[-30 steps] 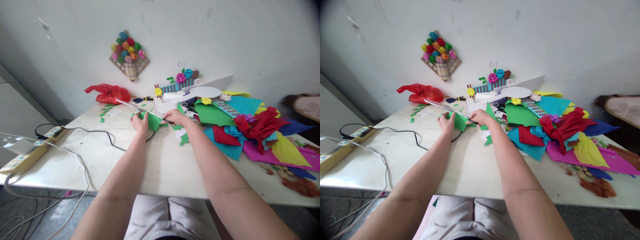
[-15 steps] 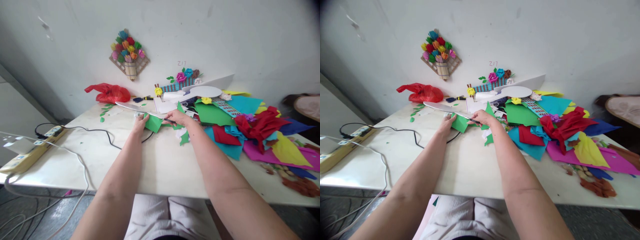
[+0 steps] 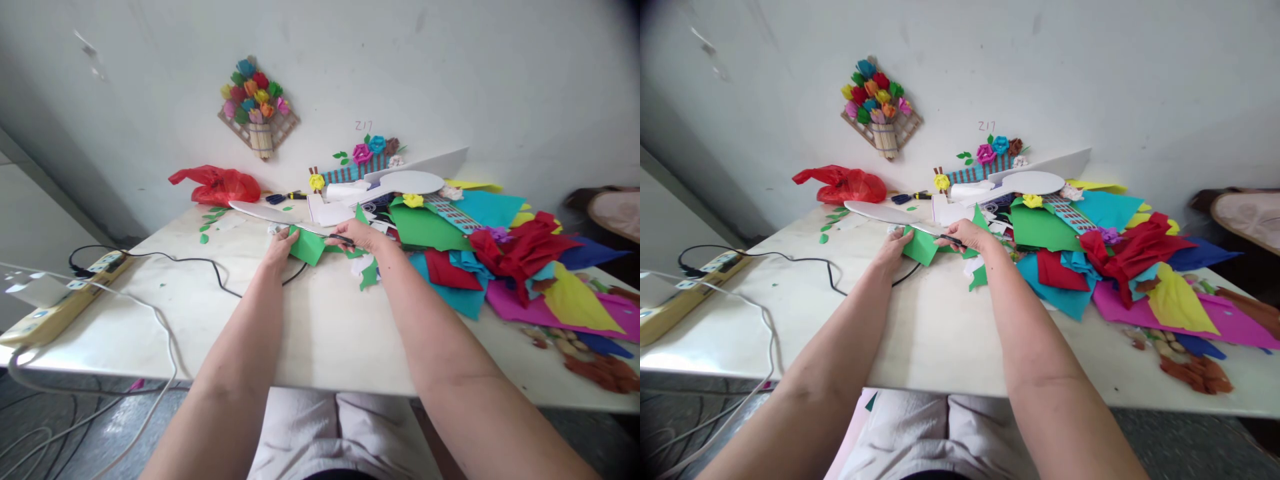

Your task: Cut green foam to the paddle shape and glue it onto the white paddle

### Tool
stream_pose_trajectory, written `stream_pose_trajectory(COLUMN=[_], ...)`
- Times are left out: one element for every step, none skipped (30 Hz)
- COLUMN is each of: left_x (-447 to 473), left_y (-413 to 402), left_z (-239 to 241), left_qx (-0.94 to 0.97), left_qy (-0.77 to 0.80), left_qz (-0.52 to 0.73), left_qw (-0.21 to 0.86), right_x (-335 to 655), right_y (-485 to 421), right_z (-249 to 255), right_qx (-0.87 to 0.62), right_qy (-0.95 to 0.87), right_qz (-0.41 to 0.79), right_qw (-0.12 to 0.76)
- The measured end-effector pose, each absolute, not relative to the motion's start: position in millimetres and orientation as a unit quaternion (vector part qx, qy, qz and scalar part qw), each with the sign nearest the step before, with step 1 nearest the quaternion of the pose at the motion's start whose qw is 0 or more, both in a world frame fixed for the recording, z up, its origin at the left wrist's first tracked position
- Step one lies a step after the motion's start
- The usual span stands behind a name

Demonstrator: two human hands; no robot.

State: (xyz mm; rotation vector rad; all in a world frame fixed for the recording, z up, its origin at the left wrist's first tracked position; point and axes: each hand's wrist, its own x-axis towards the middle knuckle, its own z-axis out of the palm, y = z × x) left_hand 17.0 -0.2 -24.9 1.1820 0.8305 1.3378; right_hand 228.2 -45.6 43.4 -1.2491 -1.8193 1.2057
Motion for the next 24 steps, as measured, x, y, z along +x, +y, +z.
stream_pose_trajectory(left_x=[17.0,16.9,16.8,16.6,16.4,16.2,16.1,15.9,15.8,15.6,15.5,15.5,15.4,15.4,15.4,15.6,15.8,16.2,16.7,17.2,17.8,18.3,18.6,18.8], left_y=[-0.8,-1.1,-1.2,-1.0,-0.7,-0.1,0.6,1.3,1.9,2.5,2.9,3.1,3.1,2.9,2.6,2.1,1.5,0.9,0.3,-0.2,-0.7,-1.1,-1.5,-1.7], left_z=[-24.6,-24.4,-24.3,-24.5,-24.7,-25.1,-25.6,-26.1,-26.5,-26.9,-27.1,-27.2,-27.1,-26.9,-26.6,-26.1,-25.6,-25.1,-24.5,-24.0,-23.6,-23.2,-22.9,-22.7], left_qx=[0.502,0.503,0.503,0.503,0.502,0.502,0.502,0.502,0.502,0.502,0.502,0.502,0.5,0.498,0.496,0.494,0.492,0.491,0.492,0.492,0.493,0.493,0.493,0.492], left_qy=[0.352,0.353,0.353,0.353,0.352,0.352,0.351,0.35,0.349,0.349,0.35,0.351,0.353,0.356,0.358,0.358,0.359,0.358,0.357,0.356,0.356,0.356,0.357,0.357], left_qz=[0.563,0.561,0.56,0.559,0.559,0.56,0.56,0.56,0.562,0.562,0.562,0.562,0.562,0.561,0.559,0.558,0.556,0.555,0.554,0.553,0.554,0.555,0.556,0.557], left_qw=[0.554,0.555,0.556,0.557,0.557,0.558,0.558,0.558,0.557,0.557,0.556,0.556,0.556,0.557,0.559,0.562,0.566,0.568,0.57,0.57,0.569,0.568,0.567,0.566], right_x=[228.2,228.2,228.4,228.7,228.9,229.1,229.1,229.0,228.8,228.5,228.1,227.7,227.4,227.2,227.0,226.9,226.9,226.8,226.7,226.5,226.2,225.9,225.5,225.1], right_y=[-45.3,-44.8,-44.2,-43.6,-43.1,-42.7,-42.6,-42.6,-42.7,-42.9,-43.1,-43.2,-43.3,-43.2,-42.9,-42.6,-42.1,-41.7,-41.3,-40.9,-40.7,-40.6,-40.6,-40.7], right_z=[43.3,42.9,42.4,41.9,41.3,40.9,40.7,40.5,40.6,40.7,40.8,40.9,40.8,40.6,40.3,39.8,39.3,38.7,38.3,38.0,37.9,38.0,38.3,38.8], right_qx=[-0.473,-0.473,-0.473,-0.472,-0.47,-0.469,-0.468,-0.467,-0.467,-0.468,-0.469,-0.47,-0.471,-0.471,-0.471,-0.471,-0.471,-0.471,-0.472,-0.473,-0.472,-0.472,-0.471,-0.47], right_qy=[-0.688,-0.689,-0.689,-0.691,-0.692,-0.694,-0.695,-0.696,-0.695,-0.693,-0.691,-0.69,-0.689,-0.689,-0.689,-0.69,-0.691,-0.691,-0.69,-0.69,-0.69,-0.69,-0.69,-0.689], right_qz=[0.456,0.457,0.457,0.457,0.456,0.455,0.454,0.453,0.454,0.455,0.455,0.456,0.456,0.455,0.454,0.452,0.45,0.448,0.446,0.445,0.444,0.444,0.444,0.444], right_qw=[0.307,0.305,0.303,0.302,0.302,0.302,0.302,0.303,0.305,0.307,0.308,0.309,0.31,0.31,0.311,0.313,0.314,0.316,0.318,0.32,0.322,0.324,0.326,0.328])
